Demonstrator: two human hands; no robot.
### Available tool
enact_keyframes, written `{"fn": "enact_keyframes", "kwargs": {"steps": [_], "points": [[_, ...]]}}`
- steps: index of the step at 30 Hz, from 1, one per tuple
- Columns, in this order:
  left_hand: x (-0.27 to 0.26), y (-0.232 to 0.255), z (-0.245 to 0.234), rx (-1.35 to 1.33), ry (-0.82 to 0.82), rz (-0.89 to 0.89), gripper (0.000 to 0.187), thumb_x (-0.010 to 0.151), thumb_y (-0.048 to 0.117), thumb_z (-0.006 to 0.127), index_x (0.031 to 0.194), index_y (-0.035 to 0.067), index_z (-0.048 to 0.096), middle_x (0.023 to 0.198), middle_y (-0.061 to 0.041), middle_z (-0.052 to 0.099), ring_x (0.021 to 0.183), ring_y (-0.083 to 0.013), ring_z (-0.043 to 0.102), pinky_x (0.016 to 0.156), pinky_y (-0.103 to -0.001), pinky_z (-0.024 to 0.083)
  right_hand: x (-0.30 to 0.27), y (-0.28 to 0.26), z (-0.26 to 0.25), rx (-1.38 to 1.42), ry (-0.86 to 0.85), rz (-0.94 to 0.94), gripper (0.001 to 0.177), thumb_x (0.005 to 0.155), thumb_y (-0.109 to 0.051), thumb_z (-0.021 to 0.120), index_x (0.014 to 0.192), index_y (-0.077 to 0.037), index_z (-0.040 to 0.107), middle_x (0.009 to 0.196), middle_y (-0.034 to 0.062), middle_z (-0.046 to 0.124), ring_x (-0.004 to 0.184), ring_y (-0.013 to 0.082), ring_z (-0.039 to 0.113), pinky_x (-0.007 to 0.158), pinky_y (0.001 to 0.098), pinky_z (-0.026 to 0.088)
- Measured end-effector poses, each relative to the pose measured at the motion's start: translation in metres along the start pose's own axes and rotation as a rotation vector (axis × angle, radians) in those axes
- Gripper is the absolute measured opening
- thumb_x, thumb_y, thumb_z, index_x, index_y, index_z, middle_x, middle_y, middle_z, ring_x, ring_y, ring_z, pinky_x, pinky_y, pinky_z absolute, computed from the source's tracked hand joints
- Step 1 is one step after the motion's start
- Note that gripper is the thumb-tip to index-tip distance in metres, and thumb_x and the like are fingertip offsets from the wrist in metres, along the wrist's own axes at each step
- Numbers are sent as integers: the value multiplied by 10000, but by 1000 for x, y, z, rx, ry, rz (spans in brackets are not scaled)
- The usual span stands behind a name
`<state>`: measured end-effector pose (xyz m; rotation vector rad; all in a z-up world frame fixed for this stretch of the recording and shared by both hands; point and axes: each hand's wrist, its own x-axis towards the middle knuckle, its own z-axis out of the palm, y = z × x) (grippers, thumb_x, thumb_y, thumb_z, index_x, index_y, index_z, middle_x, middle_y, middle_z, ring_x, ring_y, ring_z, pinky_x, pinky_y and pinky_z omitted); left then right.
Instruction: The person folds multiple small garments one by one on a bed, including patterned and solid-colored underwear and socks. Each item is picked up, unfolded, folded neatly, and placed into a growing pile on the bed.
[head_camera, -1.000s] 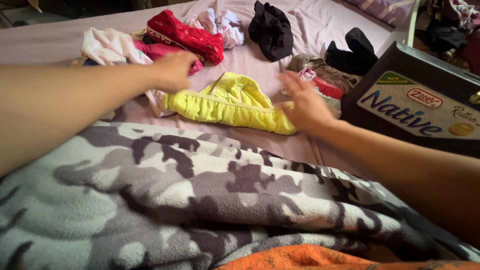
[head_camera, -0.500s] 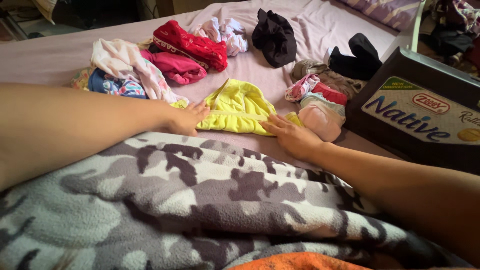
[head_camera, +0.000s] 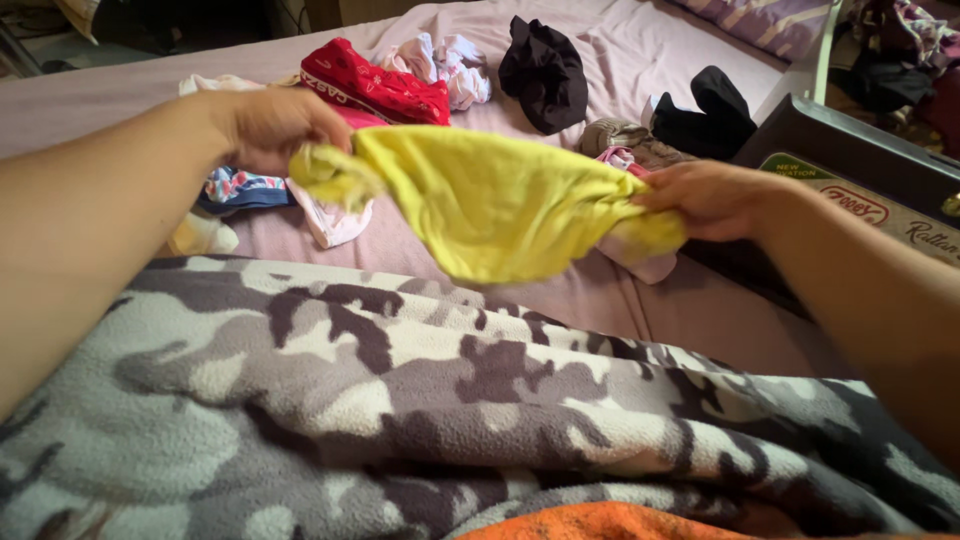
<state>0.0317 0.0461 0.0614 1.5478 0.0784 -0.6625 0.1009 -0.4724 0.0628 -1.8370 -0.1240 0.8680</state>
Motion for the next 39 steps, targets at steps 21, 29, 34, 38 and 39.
{"fn": "enact_keyframes", "kwargs": {"steps": [21, 29, 34, 38, 39], "points": [[70, -61, 0, 106, 316, -272, 343, 863, -93, 601, 1110, 145, 585, 978, -183, 686, 875, -321, 673, 700, -418, 558, 171, 12, 113, 491, -50, -179, 129, 969, -81, 606, 1086, -37, 635, 1078, 142, 691, 970, 283, 707, 914, 412, 592], [85, -30, 53, -34, 346, 43, 103, 854, -59, 606, 933, -10, 651, 928, -161, 681, 809, -294, 709, 732, -516, 637, 116, 15, 172, -106, -171, -353, 365, 976, -103, 550, 1329, -47, 624, 1183, 108, 719, 1061, 224, 700, 975, 361, 559], [118, -26, 114, 18, 346, 85, 125, 887, -2, 649, 998, -25, 701, 995, -170, 728, 861, -296, 741, 781, -463, 650, 96, 17, 190, -971, 29, -483, 409, 858, -59, 569, 1226, -139, 730, 1182, 116, 742, 1129, 267, 686, 1003, 383, 509], [150, -31, 136, 5, 445, 27, 161, 906, -6, 640, 1047, -63, 695, 1015, -209, 736, 873, -331, 763, 786, -452, 661, 83, 28, 188, -1099, 7, -642, 350, 938, -130, 563, 1274, -88, 654, 1207, 199, 690, 1140, 372, 633, 986, 456, 479], [158, -33, 138, -45, 434, 17, 172, 909, -20, 620, 1055, -80, 690, 1012, -223, 737, 866, -345, 769, 775, -458, 673, 77, 30, 183, -1080, -7, -743, 386, 893, -93, 570, 1268, -74, 657, 1219, 204, 686, 1146, 375, 632, 982, 450, 483]]}}
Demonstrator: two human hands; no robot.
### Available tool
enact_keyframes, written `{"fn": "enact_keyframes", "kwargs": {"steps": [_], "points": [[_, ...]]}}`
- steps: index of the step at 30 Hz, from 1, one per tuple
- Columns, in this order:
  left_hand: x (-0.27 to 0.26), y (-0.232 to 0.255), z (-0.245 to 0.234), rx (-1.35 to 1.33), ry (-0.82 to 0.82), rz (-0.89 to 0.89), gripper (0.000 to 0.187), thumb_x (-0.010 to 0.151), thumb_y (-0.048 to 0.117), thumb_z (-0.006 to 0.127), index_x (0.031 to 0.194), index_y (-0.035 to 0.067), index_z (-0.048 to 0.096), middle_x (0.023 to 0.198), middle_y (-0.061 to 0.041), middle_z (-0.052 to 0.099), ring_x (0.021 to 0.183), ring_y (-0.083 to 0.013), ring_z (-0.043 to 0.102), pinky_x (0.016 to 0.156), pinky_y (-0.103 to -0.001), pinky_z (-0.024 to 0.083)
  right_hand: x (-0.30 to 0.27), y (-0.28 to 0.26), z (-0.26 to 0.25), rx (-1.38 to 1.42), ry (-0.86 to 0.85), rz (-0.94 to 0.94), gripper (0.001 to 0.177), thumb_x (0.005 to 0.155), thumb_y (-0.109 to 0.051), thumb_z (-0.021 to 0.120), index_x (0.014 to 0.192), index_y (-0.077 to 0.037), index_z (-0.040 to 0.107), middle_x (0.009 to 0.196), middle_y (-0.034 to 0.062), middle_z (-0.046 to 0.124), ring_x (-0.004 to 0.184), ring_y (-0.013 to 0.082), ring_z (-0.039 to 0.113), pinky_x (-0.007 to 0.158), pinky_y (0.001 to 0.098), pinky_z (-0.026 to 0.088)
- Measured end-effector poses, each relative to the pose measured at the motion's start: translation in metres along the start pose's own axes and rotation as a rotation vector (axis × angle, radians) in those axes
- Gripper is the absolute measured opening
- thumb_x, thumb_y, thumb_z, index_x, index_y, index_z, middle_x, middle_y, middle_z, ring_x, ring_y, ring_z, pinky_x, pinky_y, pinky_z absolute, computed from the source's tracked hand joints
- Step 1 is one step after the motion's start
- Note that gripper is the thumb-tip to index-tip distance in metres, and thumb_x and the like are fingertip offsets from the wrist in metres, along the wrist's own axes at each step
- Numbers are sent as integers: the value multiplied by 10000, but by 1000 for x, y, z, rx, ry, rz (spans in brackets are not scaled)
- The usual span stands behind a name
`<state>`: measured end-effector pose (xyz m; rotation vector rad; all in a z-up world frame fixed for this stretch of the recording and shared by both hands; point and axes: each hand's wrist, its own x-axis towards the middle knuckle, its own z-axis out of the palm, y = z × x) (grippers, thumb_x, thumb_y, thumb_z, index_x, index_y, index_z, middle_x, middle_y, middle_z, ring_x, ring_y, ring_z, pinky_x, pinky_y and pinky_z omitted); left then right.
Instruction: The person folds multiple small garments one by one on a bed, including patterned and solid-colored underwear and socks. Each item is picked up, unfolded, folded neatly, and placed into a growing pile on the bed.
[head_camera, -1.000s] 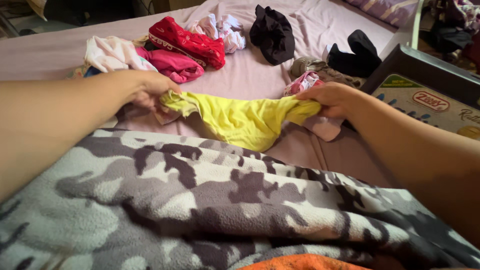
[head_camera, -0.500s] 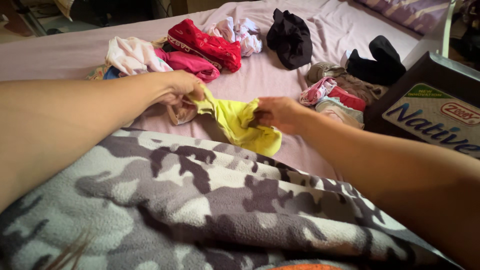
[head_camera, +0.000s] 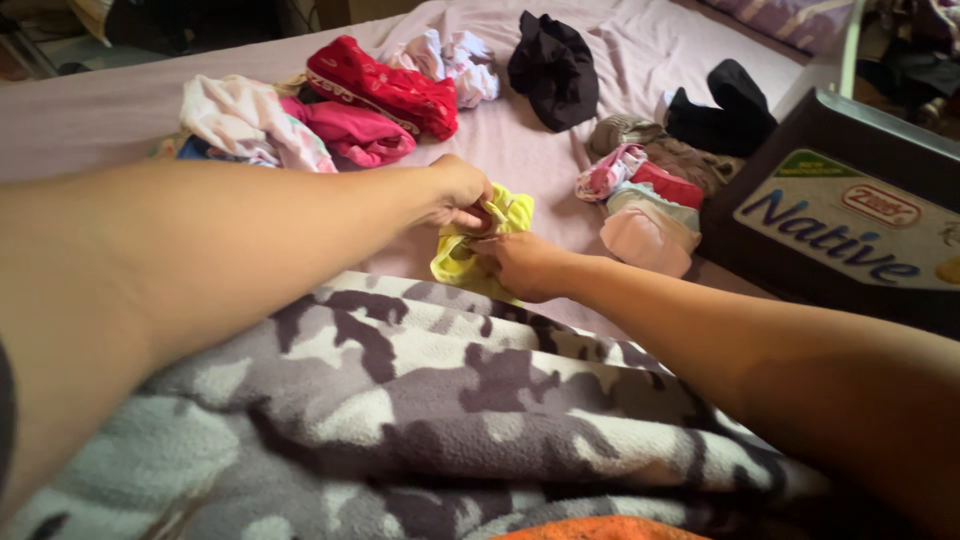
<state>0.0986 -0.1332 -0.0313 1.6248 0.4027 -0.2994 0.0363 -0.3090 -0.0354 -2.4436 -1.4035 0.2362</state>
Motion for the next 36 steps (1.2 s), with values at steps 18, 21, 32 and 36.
{"fn": "enact_keyframes", "kwargs": {"steps": [18, 21, 32, 36], "points": [[50, -28, -12, 393, -213, 234, 390, 837, 109, 720, 1217, 38, 667, 1013, -128, 750, 908, -312, 688, 783, -442, 551, -18, 40, 31, -110, 149, 28, 606, 1016, -249, 500, 1541, 25, 370, 1570, 249, 389, 1465, 387, 337, 1161, 442, 307], [36, -16, -20, 878, -74, 495, 418, 768, 75, 742, 1170, 80, 859, 1006, -68, 831, 910, -180, 796, 836, -333, 629, -21, 47, 26, -60, 154, 17, 558, 1027, -249, 493, 1514, 11, 415, 1561, 230, 431, 1463, 374, 376, 1179, 431, 322], [-35, -26, 4, 1384, -244, 430, 782, 837, 87, 543, 1503, 489, 463, 1554, -54, 383, 1391, -410, 333, 1217, -496, 248, -60, 26, 22, 177, 605, 445, 332, 935, -316, 613, 1127, -49, 654, 1059, 206, 699, 975, 352, 699, 857, 428, 554], [-11, -30, -3, 1402, -263, 450, 502, 985, 405, 518, 1481, 485, 508, 1550, -111, 384, 1401, -395, 318, 1220, -502, 215, -71, 38, 29, 253, 532, 597, 304, 973, -288, 552, 1060, -46, 713, 957, 203, 742, 911, 342, 717, 842, 422, 551]]}}
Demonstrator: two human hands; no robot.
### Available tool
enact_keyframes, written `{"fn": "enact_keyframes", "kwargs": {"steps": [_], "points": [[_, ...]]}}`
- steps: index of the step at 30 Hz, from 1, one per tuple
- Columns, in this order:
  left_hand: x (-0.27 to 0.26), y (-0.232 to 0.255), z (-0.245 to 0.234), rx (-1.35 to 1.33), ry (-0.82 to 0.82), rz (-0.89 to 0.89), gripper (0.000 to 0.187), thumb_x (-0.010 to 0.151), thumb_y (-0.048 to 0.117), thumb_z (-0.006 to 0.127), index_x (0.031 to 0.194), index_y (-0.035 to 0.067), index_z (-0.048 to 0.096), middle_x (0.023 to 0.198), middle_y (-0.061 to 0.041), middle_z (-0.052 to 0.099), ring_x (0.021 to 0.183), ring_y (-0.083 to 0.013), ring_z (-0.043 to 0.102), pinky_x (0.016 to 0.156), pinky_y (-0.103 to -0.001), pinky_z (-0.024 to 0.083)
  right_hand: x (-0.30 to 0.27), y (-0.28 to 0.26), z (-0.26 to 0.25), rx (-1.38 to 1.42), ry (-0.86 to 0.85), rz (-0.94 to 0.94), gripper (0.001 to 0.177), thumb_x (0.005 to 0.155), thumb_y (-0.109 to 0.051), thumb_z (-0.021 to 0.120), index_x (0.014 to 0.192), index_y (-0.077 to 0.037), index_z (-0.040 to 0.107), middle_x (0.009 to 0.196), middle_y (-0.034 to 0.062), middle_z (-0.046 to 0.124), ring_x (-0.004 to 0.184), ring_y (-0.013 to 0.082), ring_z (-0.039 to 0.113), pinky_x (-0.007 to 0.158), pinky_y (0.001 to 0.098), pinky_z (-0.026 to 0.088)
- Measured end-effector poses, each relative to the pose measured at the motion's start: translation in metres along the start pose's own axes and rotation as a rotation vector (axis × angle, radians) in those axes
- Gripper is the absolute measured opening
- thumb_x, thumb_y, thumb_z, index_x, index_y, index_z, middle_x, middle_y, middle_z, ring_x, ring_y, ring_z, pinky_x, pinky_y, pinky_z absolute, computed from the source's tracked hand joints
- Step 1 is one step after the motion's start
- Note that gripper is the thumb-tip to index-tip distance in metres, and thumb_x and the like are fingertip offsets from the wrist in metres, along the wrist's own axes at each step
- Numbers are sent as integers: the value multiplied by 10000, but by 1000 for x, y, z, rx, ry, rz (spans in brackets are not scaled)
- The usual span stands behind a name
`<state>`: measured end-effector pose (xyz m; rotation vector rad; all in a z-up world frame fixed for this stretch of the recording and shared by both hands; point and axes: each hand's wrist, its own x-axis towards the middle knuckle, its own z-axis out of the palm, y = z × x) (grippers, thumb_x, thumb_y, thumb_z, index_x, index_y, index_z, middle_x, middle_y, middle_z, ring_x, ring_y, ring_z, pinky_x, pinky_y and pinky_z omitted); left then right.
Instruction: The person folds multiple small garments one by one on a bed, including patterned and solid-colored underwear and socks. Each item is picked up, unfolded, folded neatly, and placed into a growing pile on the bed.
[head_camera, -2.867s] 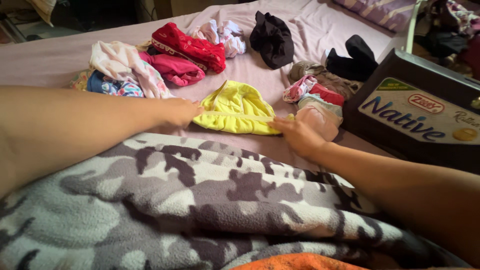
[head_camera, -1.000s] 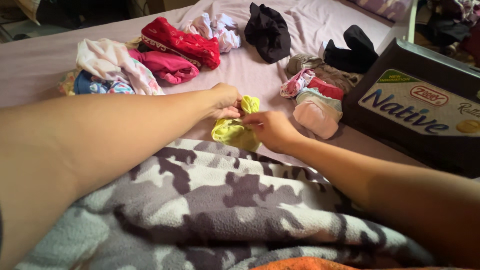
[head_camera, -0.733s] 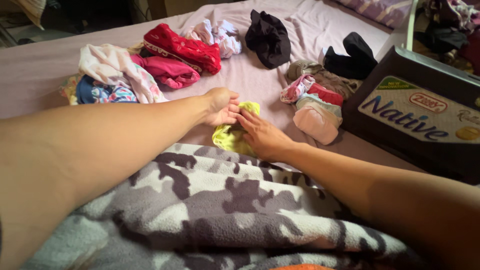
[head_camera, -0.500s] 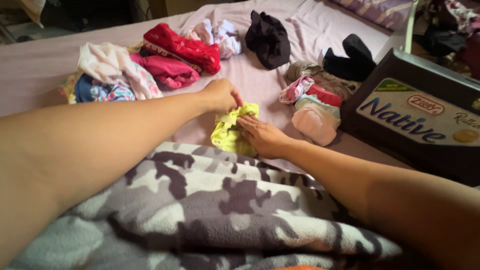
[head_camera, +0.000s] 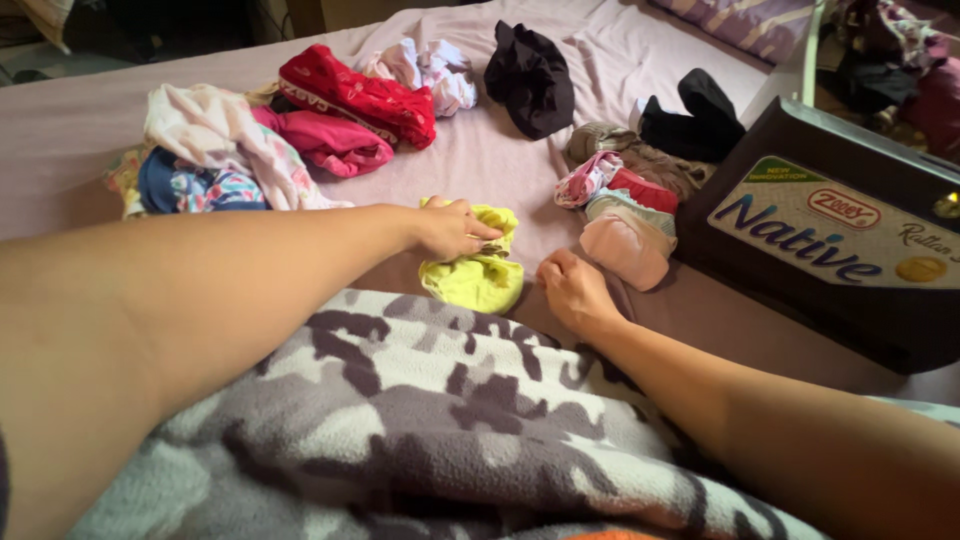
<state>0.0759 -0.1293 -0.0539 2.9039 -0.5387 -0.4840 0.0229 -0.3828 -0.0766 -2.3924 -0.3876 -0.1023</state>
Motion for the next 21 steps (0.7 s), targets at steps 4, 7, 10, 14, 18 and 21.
{"fn": "enact_keyframes", "kwargs": {"steps": [4, 7, 10, 14, 18, 21], "points": [[30, -26, 12, 18, 2, 198, 463, 1008, 426, 413, 1454, 450, 534, 1516, -12, 526, 1436, -274, 349, 1176, -539, 229, -7, -4, -9, -66, -253, -176, 289, 846, -303, 679, 1015, -88, 774, 938, 165, 759, 857, 297, 738, 822, 393, 572], [44, -33, 17, 26, 4, 229, 456, 984, 431, 413, 1416, 462, 555, 1514, 77, 549, 1392, -271, 405, 1156, -549, 250, -26, -23, -15, 22, -214, -289, 333, 775, -244, 726, 1076, -100, 731, 1027, 118, 714, 842, 265, 743, 802, 376, 588], [41, -31, 18, 0, 7, 160, 456, 971, 454, 428, 1399, 471, 583, 1445, 44, 588, 1382, -276, 447, 1149, -548, 289, -33, -50, -17, 35, -108, -459, 510, 735, -223, 800, 1213, -123, 653, 1278, 75, 642, 1035, 267, 674, 911, 389, 546], [32, -24, 8, 26, -10, 103, 424, 939, 517, 493, 1287, 416, 715, 1419, -39, 597, 1309, -313, 522, 1137, -515, 356, -35, -71, -15, -157, -72, -649, 599, 714, -226, 841, 1265, -148, 622, 1393, 90, 562, 1274, 340, 514, 1072, 474, 411], [27, -17, 3, -302, 0, 10, 499, 897, 671, 473, 1229, 405, 733, 1252, -61, 751, 1190, -271, 693, 1089, -458, 459, -27, -72, -10, -181, -119, -704, 546, 751, -280, 834, 1230, -143, 611, 1398, 78, 548, 1294, 342, 481, 1099, 484, 378], [24, -16, 1, -462, 13, -67, 494, 847, 645, 590, 1230, 382, 756, 1232, -53, 753, 1191, -272, 662, 1112, -442, 396, -19, -68, -3, -238, -99, -806, 431, 798, -296, 819, 1170, -171, 639, 1387, 55, 565, 1326, 332, 474, 1110, 484, 371]]}}
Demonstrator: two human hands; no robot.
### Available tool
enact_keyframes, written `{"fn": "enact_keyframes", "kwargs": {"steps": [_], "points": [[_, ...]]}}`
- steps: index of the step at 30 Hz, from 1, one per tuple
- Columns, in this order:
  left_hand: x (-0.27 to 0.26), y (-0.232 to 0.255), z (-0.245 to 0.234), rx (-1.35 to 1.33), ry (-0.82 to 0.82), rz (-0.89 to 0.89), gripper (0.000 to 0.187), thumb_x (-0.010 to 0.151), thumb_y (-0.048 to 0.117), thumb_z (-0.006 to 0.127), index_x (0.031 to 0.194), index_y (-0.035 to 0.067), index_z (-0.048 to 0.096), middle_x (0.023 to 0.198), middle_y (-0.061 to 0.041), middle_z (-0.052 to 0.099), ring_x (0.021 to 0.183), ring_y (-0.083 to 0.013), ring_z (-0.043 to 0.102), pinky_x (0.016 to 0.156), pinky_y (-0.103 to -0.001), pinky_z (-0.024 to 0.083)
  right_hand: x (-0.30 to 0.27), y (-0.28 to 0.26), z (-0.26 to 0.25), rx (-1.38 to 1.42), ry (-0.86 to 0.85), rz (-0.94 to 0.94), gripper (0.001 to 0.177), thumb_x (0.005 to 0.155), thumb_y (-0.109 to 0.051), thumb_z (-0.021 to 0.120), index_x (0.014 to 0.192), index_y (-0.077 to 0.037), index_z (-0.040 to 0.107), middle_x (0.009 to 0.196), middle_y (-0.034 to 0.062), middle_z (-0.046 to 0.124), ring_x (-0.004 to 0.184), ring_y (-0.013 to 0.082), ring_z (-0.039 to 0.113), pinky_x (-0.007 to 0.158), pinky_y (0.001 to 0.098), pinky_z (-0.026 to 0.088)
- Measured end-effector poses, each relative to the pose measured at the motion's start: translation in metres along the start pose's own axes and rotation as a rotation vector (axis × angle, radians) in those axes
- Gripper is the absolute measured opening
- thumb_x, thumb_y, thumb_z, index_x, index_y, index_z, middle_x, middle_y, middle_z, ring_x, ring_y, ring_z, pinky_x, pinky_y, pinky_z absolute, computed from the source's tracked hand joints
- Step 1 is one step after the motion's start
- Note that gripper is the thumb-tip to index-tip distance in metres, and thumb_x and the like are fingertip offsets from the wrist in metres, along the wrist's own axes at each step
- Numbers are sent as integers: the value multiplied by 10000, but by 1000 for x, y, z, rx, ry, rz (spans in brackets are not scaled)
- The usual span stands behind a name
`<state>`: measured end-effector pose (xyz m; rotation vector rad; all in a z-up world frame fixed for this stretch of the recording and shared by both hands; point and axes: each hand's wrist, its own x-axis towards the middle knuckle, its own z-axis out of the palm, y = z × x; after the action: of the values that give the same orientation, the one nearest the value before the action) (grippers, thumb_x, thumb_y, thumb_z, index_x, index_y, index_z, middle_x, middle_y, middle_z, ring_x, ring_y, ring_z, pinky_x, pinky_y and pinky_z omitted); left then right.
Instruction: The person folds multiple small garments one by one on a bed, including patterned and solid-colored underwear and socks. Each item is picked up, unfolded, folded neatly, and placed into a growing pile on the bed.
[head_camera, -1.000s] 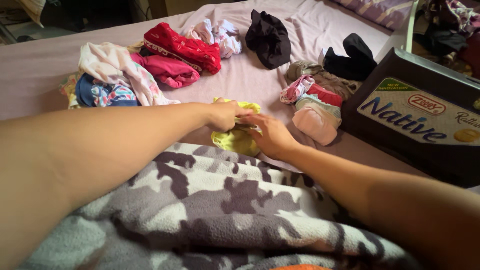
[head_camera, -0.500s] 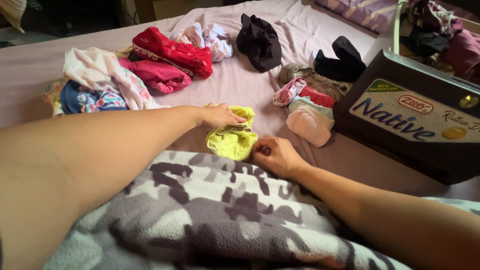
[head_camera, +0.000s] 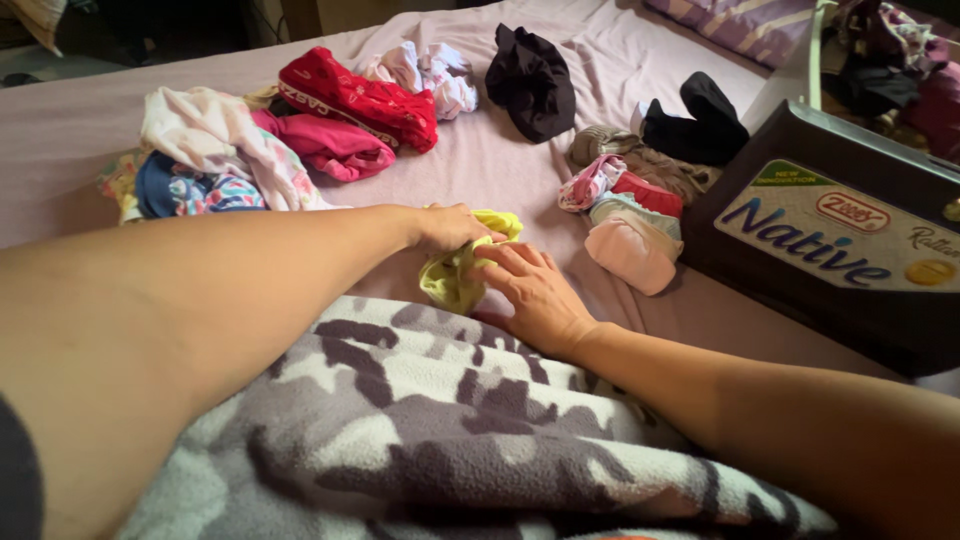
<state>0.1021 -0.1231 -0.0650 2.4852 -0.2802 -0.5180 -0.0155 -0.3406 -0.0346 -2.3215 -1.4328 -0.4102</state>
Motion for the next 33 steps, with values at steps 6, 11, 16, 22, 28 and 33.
{"fn": "enact_keyframes", "kwargs": {"steps": [6, 11, 16, 22, 28, 33], "points": [[1, -2, 2, 158, 17, 174, 488, 914, 624, 488, 1290, 419, 722, 1198, -9, 723, 1119, -232, 643, 1029, -468, 421, 0, 19, 24, 204, -100, 45, 292, 884, -225, 721, 1151, -132, 646, 1126, 92, 688, 1085, 323, 652, 926, 426, 513], [4, -6, 7, -367, -94, 5, 425, 940, 469, 675, 1178, 134, 782, 1005, -55, 764, 867, -206, 710, 796, -405, 581, 3, 38, 35, 321, -119, 369, 234, 937, -177, 644, 1136, -54, 633, 838, 155, 694, 794, 304, 678, 709, 393, 521], [13, -16, 6, -597, -207, 14, 301, 925, 289, 660, 1145, 125, 783, 968, 5, 783, 841, -138, 714, 747, -335, 577, 21, 46, 29, 845, -222, 648, 210, 958, -179, 645, 1088, -17, 680, 885, 53, 738, 815, 104, 655, 738, 315, 533], [24, -31, 2, -167, -169, 128, 494, 905, 25, 581, 1321, 224, 759, 923, -64, 733, 807, -166, 601, 699, -322, 517, 24, 21, 40, 287, -28, 566, 316, 839, -158, 768, 1072, -42, 589, 950, 150, 700, 881, 288, 691, 782, 389, 543], [10, -17, 2, -367, -170, 109, 686, 832, -146, 484, 1326, 263, 728, 1061, 45, 782, 871, -83, 718, 747, -243, 595, 11, 18, 25, -27, -209, 78, 295, 956, -286, 702, 1248, -263, 674, 1317, 14, 639, 1313, 232, 520, 1096, 439, 400], [-15, -1, -8, -239, -216, -36, 719, 861, -144, 534, 1372, 352, 634, 1005, -75, 727, 762, -210, 654, 651, -351, 547, 1, 36, 8, -137, -225, -190, 476, 871, -268, 671, 1336, -185, 609, 1362, 29, 605, 1349, 241, 457, 1091, 504, 319]]}}
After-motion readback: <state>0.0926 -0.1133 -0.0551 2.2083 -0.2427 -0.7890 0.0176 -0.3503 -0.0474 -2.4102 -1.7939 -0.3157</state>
